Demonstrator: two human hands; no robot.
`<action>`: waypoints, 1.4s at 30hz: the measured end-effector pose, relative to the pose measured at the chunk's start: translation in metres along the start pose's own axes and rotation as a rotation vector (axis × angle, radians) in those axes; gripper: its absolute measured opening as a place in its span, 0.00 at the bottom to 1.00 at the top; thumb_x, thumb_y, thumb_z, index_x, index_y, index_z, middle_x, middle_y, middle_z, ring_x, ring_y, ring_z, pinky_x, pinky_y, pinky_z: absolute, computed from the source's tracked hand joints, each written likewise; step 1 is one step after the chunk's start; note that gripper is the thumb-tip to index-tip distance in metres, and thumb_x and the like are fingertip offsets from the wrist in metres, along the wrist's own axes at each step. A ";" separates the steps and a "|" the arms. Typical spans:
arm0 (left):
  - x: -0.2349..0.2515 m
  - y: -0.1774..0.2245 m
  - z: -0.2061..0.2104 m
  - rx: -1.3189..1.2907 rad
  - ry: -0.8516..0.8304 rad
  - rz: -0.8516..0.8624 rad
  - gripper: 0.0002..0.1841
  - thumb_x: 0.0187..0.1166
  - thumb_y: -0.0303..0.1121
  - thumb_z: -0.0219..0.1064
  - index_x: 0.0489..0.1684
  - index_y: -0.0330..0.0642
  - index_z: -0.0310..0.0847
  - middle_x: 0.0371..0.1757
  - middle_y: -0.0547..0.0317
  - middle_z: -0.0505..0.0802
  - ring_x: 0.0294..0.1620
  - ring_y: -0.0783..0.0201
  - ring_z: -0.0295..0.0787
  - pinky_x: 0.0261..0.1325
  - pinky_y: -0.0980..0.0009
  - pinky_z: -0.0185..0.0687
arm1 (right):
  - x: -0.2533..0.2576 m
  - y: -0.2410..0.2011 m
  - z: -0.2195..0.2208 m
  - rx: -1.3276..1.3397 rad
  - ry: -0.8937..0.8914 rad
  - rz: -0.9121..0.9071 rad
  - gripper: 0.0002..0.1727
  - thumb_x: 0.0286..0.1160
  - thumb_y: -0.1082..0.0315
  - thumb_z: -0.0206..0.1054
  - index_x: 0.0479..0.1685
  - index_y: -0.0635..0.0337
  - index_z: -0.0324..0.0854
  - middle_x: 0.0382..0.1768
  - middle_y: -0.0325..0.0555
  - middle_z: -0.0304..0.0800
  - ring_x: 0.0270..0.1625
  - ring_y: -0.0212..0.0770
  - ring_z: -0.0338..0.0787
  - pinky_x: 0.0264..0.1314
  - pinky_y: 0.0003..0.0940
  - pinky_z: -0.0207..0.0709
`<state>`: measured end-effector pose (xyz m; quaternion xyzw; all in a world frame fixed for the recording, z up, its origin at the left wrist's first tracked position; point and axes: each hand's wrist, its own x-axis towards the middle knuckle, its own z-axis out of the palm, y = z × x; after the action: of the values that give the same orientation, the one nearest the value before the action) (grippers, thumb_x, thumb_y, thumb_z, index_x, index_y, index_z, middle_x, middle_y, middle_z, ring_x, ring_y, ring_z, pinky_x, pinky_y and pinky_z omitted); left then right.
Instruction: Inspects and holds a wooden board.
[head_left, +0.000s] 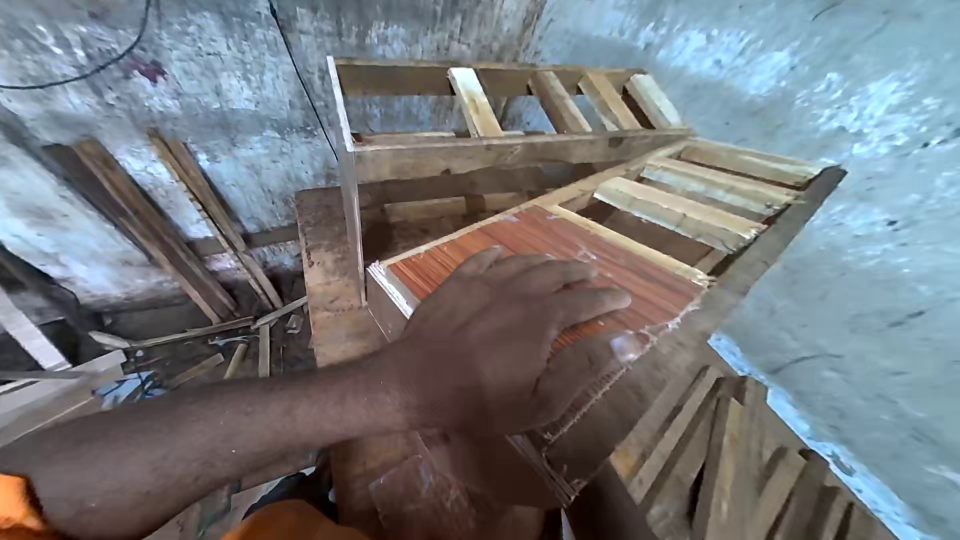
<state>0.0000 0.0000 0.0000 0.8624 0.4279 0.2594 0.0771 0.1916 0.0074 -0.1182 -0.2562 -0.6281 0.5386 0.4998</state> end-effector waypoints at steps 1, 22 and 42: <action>0.000 0.000 0.000 0.002 -0.002 0.002 0.32 0.91 0.60 0.32 0.83 0.69 0.75 0.84 0.70 0.79 0.90 0.63 0.64 0.91 0.47 0.55 | -0.005 0.016 -0.012 0.138 -0.074 0.029 0.02 0.70 0.70 0.69 0.33 0.57 0.86 0.29 0.29 0.87 0.31 0.15 0.84 0.35 0.09 0.76; 0.000 -0.008 0.003 -0.032 0.063 0.061 0.29 0.91 0.58 0.36 0.79 0.69 0.79 0.83 0.74 0.80 0.88 0.69 0.67 0.90 0.50 0.59 | -0.079 -0.019 -0.025 -0.191 0.221 0.227 0.11 0.82 0.61 0.67 0.50 0.54 0.92 0.34 0.48 0.91 0.33 0.39 0.87 0.40 0.38 0.85; 0.004 -0.039 -0.020 0.096 0.099 0.770 0.29 0.86 0.64 0.53 0.63 0.54 0.88 0.79 0.56 0.83 0.84 0.53 0.74 0.84 0.51 0.72 | -0.119 -0.052 0.061 -0.184 0.785 -0.171 0.15 0.90 0.67 0.55 0.55 0.69 0.84 0.32 0.53 0.87 0.28 0.41 0.86 0.35 0.37 0.86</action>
<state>-0.0352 0.0261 0.0046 0.9489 0.0879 0.2903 -0.0873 0.1916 -0.1356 -0.1069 -0.4325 -0.4545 0.2979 0.7194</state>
